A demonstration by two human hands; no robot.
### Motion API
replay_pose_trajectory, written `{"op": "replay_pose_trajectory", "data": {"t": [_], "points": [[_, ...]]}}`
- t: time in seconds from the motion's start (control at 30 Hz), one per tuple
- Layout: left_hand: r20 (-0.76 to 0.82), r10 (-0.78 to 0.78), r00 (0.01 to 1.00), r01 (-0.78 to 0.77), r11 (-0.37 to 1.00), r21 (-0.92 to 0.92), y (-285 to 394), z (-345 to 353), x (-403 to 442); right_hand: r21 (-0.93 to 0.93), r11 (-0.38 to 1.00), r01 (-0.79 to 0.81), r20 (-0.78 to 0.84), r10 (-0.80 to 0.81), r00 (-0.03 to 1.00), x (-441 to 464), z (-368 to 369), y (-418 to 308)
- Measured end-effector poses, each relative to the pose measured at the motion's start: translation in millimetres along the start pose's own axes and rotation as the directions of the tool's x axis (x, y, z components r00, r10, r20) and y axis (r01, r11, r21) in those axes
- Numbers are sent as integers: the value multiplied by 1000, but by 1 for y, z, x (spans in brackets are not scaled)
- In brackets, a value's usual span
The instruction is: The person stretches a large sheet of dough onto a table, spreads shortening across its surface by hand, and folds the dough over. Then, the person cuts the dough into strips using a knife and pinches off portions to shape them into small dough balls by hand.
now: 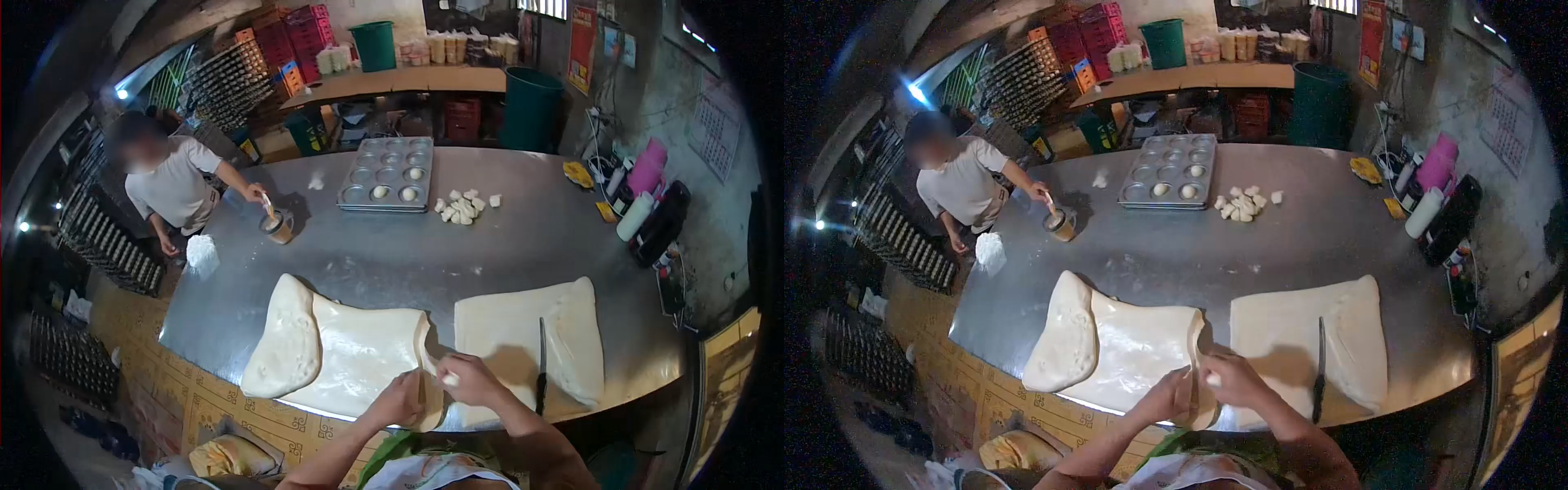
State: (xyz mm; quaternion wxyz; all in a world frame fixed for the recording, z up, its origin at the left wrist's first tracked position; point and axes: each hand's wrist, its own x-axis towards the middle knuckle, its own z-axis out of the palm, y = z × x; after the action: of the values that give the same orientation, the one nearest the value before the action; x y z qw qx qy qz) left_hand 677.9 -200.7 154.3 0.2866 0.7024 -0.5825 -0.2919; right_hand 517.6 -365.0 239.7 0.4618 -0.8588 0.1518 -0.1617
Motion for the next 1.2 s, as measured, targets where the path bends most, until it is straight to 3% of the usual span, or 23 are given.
{"op": "replay_pose_trajectory", "data": {"t": [0.03,0.07,0.17,0.23,0.3,0.37,0.43,0.47,0.53,0.57,0.63,0.7,0.73,0.8,0.83,0.93,1.0,1.07,1.13,1.2], "points": [[-46,110,993,-108,994,35,-10,9,5,21,996,90,-51,-89,995,-7,-13,-26],[-48,116,992,-115,993,32,-6,10,12,9,981,191,-92,-190,977,-10,-22,-42],[-96,181,979,-188,980,-68,4,8,35,13,987,157,-149,-154,977,-32,-42,-91],[-1,154,988,-153,985,-82,-9,11,43,-1,982,187,-195,-183,964,-54,-59,-114],[98,128,987,-120,989,-85,-21,19,55,-26,1000,-16,-593,-3,805,-85,-70,-119],[203,222,954,-205,973,-102,-24,52,56,141,946,292,-720,-105,686,-87,-75,-122],[326,335,884,-282,938,-200,-1,92,50,70,954,292,-742,-146,655,-92,-82,-115],[373,380,846,-289,916,-278,33,80,35,2,956,293,-767,-186,614,-96,-86,-112],[-2,547,837,-493,752,-437,29,91,33,40,944,329,-764,-183,619,-103,-97,-110],[-2,544,839,-491,755,-434,17,92,40,80,926,370,-762,-183,622,-106,-104,-109],[-94,533,841,-535,845,10,-24,84,64,158,876,456,-755,-191,628,-113,-115,-105],[39,205,978,-208,947,243,-54,103,54,122,889,442,-734,-219,643,-118,-123,-93],[33,199,979,-201,947,251,-48,100,47,83,903,421,-720,-238,652,-119,-126,-85],[230,239,943,-315,864,393,-30,100,33,-1,924,381,-690,-277,669,-124,-133,-72],[225,231,947,-307,862,403,-18,102,31,5,920,392,-690,-280,668,-127,-137,-69],[223,70,972,-97,989,111,24,108,31,178,864,472,-665,-248,705,-133,-150,-63],[251,-5,968,28,996,-90,63,97,32,240,840,486,-652,-232,722,-136,-157,-63],[275,-28,961,81,980,-180,114,67,43,289,791,540,-771,-143,621,-131,-161,-66],[297,239,924,-74,878,-474,170,43,50,311,738,599,-864,-43,502,-124,-168,-69],[327,231,916,96,667,-739,217,21,48,204,771,604,-843,-176,509,-122,-175,-63]]}}
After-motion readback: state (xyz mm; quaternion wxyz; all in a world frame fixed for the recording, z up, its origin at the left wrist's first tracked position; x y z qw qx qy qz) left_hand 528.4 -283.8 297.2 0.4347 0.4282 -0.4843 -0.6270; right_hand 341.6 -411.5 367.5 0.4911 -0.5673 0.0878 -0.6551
